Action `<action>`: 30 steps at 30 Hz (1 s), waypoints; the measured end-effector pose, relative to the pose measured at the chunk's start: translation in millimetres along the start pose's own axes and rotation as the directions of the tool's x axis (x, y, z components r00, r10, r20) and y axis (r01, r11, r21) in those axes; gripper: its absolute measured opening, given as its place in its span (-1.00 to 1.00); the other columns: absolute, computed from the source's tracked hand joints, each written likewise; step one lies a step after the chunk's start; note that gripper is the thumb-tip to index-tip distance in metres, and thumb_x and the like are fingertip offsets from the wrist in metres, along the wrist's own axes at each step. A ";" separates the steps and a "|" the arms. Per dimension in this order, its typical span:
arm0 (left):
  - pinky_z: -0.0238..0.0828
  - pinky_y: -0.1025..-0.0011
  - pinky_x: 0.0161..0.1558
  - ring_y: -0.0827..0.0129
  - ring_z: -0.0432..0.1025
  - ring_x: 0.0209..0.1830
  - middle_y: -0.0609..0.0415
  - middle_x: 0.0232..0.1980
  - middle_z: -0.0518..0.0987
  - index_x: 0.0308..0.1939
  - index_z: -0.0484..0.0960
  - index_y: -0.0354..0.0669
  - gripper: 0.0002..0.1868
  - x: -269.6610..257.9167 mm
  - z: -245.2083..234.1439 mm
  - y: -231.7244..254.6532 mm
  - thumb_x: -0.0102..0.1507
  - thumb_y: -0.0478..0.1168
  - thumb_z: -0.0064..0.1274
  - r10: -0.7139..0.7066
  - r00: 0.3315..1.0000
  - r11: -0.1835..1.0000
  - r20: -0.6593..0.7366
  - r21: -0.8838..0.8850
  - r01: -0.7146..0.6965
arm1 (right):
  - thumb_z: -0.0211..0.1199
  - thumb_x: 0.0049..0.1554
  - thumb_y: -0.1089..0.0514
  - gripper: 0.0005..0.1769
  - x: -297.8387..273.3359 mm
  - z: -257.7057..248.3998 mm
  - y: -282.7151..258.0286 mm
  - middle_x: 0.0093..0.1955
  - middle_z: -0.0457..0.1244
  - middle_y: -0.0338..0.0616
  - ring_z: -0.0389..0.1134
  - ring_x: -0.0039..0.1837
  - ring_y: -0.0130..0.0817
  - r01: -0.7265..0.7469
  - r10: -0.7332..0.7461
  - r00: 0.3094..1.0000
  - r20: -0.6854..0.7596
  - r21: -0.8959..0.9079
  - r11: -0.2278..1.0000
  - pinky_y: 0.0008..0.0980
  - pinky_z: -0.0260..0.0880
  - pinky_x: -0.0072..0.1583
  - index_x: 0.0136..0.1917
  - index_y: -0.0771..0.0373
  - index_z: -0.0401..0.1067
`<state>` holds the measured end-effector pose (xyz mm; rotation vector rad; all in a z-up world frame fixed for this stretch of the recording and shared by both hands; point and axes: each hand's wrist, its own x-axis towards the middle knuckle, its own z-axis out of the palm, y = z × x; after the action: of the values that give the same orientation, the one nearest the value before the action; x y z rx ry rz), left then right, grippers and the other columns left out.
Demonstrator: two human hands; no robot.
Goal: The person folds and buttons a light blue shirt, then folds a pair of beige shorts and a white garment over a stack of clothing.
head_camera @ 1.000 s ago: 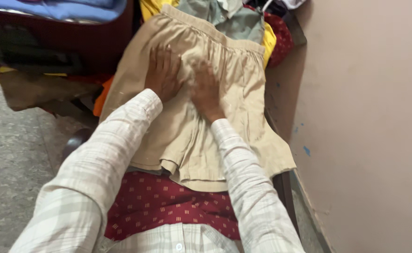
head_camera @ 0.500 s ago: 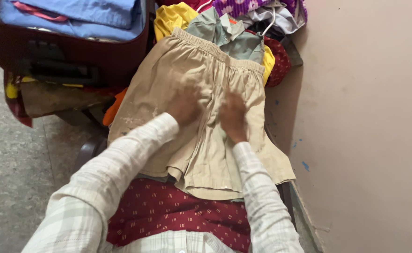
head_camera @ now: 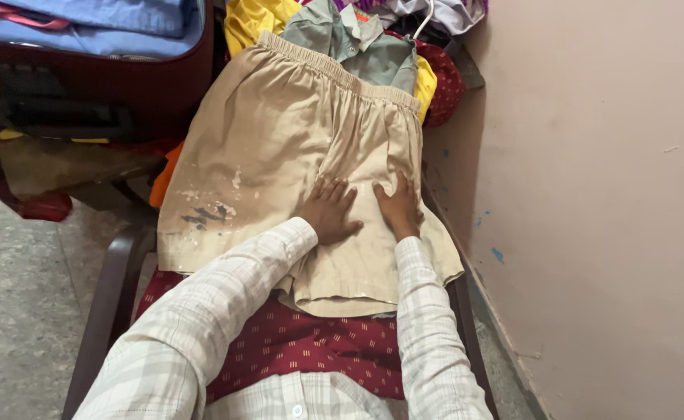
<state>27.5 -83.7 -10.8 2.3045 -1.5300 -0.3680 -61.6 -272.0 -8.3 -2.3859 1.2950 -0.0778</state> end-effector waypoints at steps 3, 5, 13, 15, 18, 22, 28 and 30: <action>-0.45 -0.01 0.55 -0.05 -0.14 0.64 -0.29 0.59 0.05 0.50 0.15 -0.23 -0.13 0.6 2.0 -10.6 0.31 0.31 -0.17 0.047 0.999 0.998 0.002 -0.047 -0.047 | 0.16 0.08 -0.43 -0.03 -0.1 -2.2 -6.4 0.71 -0.21 -0.07 -0.25 0.68 0.05 -0.023 0.023 1.000 -0.001 0.000 1.000 0.43 -0.22 0.47 0.63 -0.15 -0.06; -0.34 -0.01 0.56 -0.09 -0.08 0.63 -0.29 0.58 0.12 0.45 0.24 -0.23 -0.22 1.2 7.2 -18.9 0.34 0.24 -0.13 0.062 0.994 0.996 -0.095 -0.057 -0.068 | 0.17 0.10 -0.42 -0.03 -3.0 -3.0 -5.6 0.71 -0.22 -0.01 -0.28 0.68 0.12 0.000 -0.002 1.000 -0.026 -0.068 0.998 0.44 -0.25 0.47 0.64 -0.12 -0.06; -0.19 -0.07 0.52 -0.10 -0.03 0.61 -0.26 0.54 0.18 0.45 0.23 -0.27 -0.26 -31.0 -3.4 -50.3 0.31 0.09 -0.09 -0.137 0.982 0.991 -0.130 -0.026 0.135 | 0.08 0.14 -0.40 -0.08 -76.6 14.0 -30.9 0.70 -0.25 0.06 -0.31 0.66 0.16 0.332 -0.326 0.943 0.065 -0.246 0.911 0.47 -0.37 0.44 0.64 -0.11 -0.07; -0.30 -0.15 0.49 -0.13 -0.12 0.60 -0.30 0.55 0.09 0.47 0.17 -0.30 -0.22 -40.1 0.0 -46.7 0.32 0.15 -0.15 -0.101 0.985 0.993 -0.140 0.042 0.108 | 0.01 0.20 -0.40 -0.18 -91.5 18.8 -36.5 0.70 -0.23 0.06 -0.31 0.68 0.17 0.347 -0.345 0.936 0.067 -0.330 0.878 0.49 -0.36 0.45 0.62 -0.17 0.00; -0.44 -0.24 0.48 -0.12 -0.20 0.64 -0.27 0.59 0.02 0.50 0.10 -0.31 -0.17 -44.0 -5.0 -38.9 0.33 0.20 -0.22 -0.143 0.988 0.989 -0.058 0.042 0.145 | -0.05 0.23 -0.40 -0.24 -97.1 13.5 -44.2 0.71 -0.21 0.04 -0.29 0.68 0.16 0.350 -0.347 0.935 0.079 -0.372 0.860 0.51 -0.34 0.45 0.61 -0.20 0.04; -0.50 -0.29 0.46 -0.11 -0.21 0.64 -0.28 0.61 0.00 0.53 0.07 -0.30 -0.14 -67.4 -27.3 -14.0 0.33 0.24 -0.26 -0.151 0.982 0.989 0.116 0.014 0.150 | -0.07 0.27 -0.39 -0.25 -124.8 -4.0 -48.5 0.69 -0.21 0.10 -0.26 0.65 0.22 0.448 -0.421 0.894 0.155 -0.261 0.855 0.59 -0.35 0.41 0.62 -0.11 0.01; -0.52 -0.38 0.48 -0.02 -0.18 0.66 -0.20 0.60 0.06 0.54 0.10 -0.12 -0.22 -120.9 -38.2 -2.1 0.30 0.12 -0.24 -0.122 0.992 0.992 0.035 0.019 0.122 | -0.12 0.28 -0.33 -0.29 -178.8 13.2 -65.6 0.67 -0.13 0.06 -0.17 0.65 0.16 0.500 -0.487 0.865 0.120 -0.298 0.814 0.54 -0.23 0.42 0.62 -0.14 0.01; -0.53 -0.32 0.49 -0.03 -0.20 0.66 -0.20 0.60 0.04 0.54 0.09 -0.16 -0.18 -120.4 -40.9 -1.9 0.27 0.14 -0.20 -0.151 0.985 0.985 0.078 -0.069 0.156 | -0.11 0.27 -0.34 -0.28 -176.5 4.0 -66.1 0.67 -0.13 0.05 -0.18 0.65 0.14 0.492 -0.464 0.870 0.169 -0.220 0.842 0.52 -0.24 0.43 0.62 -0.14 0.01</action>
<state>-0.8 34.0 28.2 2.3809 -1.3499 -0.5454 -108.1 -95.9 40.0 -2.8445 0.6595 0.0806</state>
